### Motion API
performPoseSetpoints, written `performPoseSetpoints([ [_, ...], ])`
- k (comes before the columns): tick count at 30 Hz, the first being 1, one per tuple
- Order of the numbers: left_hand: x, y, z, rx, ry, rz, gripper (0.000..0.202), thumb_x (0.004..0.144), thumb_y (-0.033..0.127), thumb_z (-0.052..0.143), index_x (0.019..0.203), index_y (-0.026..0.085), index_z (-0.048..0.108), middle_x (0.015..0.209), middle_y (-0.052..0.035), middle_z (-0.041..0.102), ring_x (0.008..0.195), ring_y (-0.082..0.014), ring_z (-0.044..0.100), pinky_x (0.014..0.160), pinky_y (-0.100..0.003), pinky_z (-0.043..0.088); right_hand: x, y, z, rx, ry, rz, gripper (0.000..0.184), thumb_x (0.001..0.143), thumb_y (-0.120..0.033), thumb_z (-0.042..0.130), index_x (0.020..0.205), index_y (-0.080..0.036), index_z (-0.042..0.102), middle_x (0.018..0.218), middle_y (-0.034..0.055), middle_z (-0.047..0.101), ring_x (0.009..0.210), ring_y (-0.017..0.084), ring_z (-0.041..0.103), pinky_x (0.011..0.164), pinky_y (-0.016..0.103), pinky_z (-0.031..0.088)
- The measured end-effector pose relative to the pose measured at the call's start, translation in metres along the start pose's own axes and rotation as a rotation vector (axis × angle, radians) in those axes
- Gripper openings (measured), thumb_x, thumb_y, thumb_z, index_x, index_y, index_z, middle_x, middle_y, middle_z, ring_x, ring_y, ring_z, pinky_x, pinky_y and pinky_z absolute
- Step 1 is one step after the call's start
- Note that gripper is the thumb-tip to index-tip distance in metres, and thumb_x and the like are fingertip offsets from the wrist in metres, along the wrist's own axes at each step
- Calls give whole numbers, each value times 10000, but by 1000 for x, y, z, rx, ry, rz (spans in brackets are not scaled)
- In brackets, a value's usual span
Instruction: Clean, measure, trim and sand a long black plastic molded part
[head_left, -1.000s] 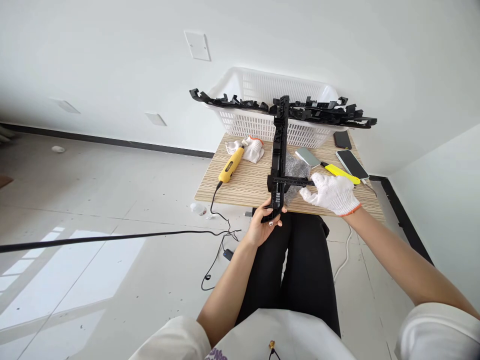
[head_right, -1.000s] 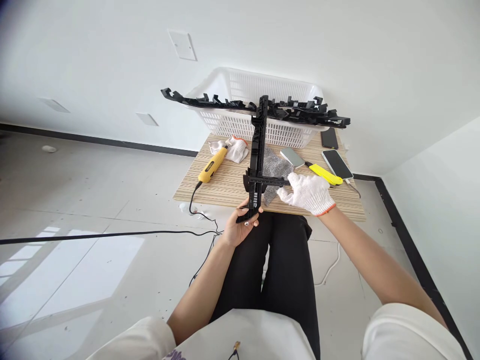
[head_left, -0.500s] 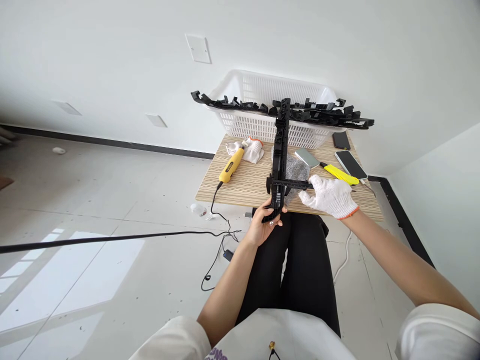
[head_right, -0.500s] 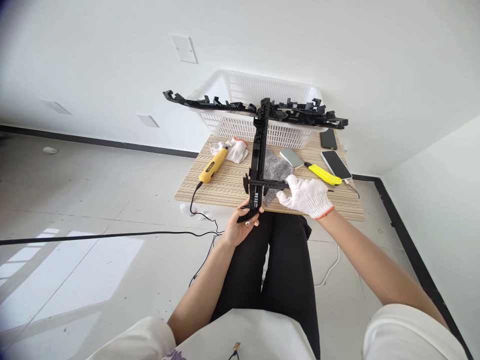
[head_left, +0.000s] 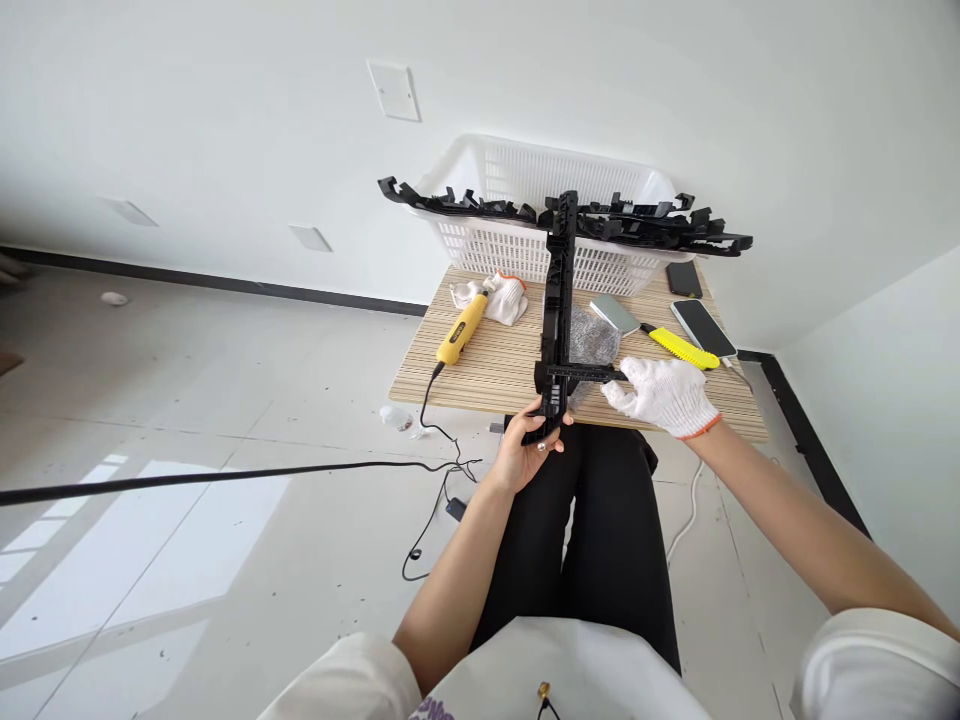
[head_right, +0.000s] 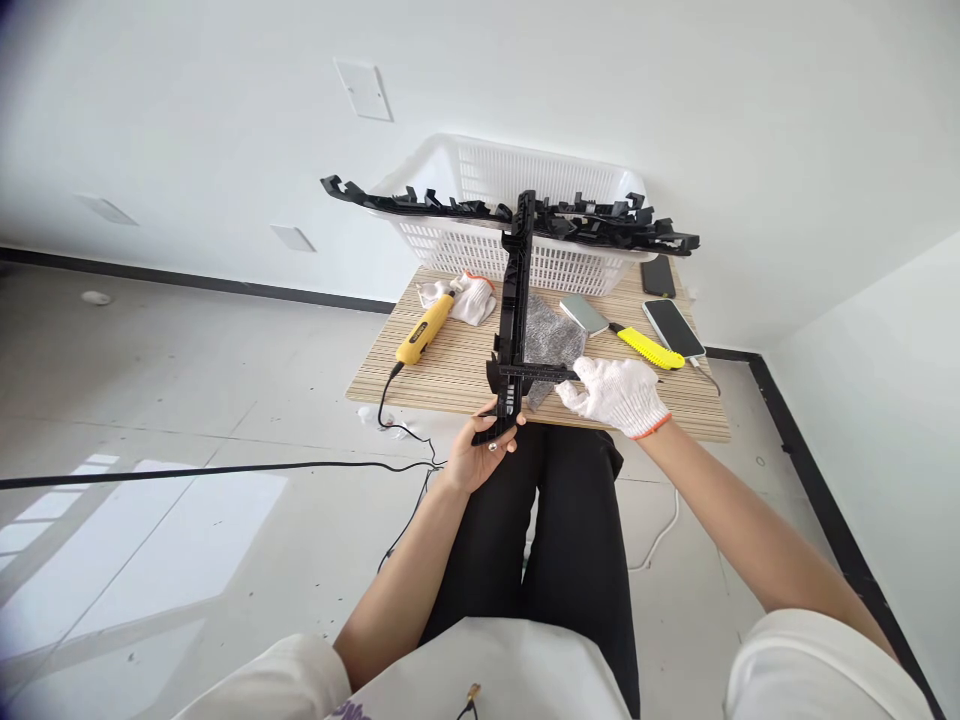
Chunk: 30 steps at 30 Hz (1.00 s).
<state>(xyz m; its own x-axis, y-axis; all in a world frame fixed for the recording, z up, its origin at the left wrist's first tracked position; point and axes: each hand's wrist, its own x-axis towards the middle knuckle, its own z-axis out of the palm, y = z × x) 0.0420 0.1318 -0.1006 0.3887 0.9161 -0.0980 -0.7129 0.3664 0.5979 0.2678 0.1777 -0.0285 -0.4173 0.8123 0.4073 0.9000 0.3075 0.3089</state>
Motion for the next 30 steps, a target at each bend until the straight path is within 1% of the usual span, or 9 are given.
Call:
performPoseSetpoints([
  [6, 0, -1, -1, -13, -19, -3, 251, 781, 258, 622, 983, 109, 623, 885, -66, 679, 515, -34, 368, 578, -219, 486, 1, 1, 1, 3, -17, 16, 499, 893, -583, 411, 718, -188, 660, 534, 33, 606, 470, 160, 499, 507, 298, 136],
  [8, 0, -1, -2, -13, -16, -5, 251, 782, 259, 622, 981, 106, 625, 887, -70, 682, 515, -34, 371, 577, -219, 489, 2, 0, 0, -12, -3, 15, 505, 882, -590, 415, 713, -183, 661, 520, 30, 589, 460, 154, 488, 505, 298, 131],
  [12, 0, 0, 0, 10, -13, -8, 272, 775, 265, 620, 986, 94, 634, 890, -72, 676, 518, -34, 370, 571, -219, 493, 2, 0, -1, -28, 31, -5, 561, 843, -676, 426, 741, -183, 673, 496, 24, 565, 459, 156, 488, 509, 284, 116],
  [14, -1, 1, 2, 29, -4, -4, 271, 769, 268, 617, 974, 93, 638, 880, -72, 671, 522, -38, 371, 564, -220, 493, 2, 0, -1, -37, 7, 8, 597, 838, -718, 420, 727, -185, 666, 470, 27, 538, 458, 159, 487, 509, 287, 113],
  [16, -1, 1, 3, 40, 2, 0, 260, 765, 268, 620, 956, 93, 639, 877, -72, 669, 519, -37, 367, 561, -222, 496, 1, 1, -1, -41, -30, 10, 612, 854, -726, 400, 724, -187, 656, 471, 31, 533, 467, 161, 492, 511, 292, 120],
  [20, 0, -1, 2, 61, 4, 14, 244, 770, 260, 628, 946, 92, 647, 896, -74, 672, 514, -31, 362, 565, -225, 504, 1, 1, -2, -25, -70, 2, 586, 882, -688, 376, 768, -183, 652, 534, 43, 583, 487, 154, 491, 530, 297, 126],
  [26, -1, -3, -1, 107, 20, 20, 281, 800, 250, 625, 1026, 86, 651, 949, -97, 692, 553, -47, 415, 599, -239, 519, 2, -2, -12, 4, -70, -29, 531, 912, -600, 379, 840, -159, 667, 614, 81, 644, 537, 189, 547, 534, 300, 139],
  [30, -2, -2, 1, 107, 27, 14, 288, 792, 261, 638, 1019, 86, 655, 938, -90, 690, 546, -42, 406, 599, -239, 519, 1, -2, -16, 18, -102, -3, 482, 919, -546, 395, 789, -162, 656, 617, 87, 654, 546, 194, 565, 525, 310, 154],
])
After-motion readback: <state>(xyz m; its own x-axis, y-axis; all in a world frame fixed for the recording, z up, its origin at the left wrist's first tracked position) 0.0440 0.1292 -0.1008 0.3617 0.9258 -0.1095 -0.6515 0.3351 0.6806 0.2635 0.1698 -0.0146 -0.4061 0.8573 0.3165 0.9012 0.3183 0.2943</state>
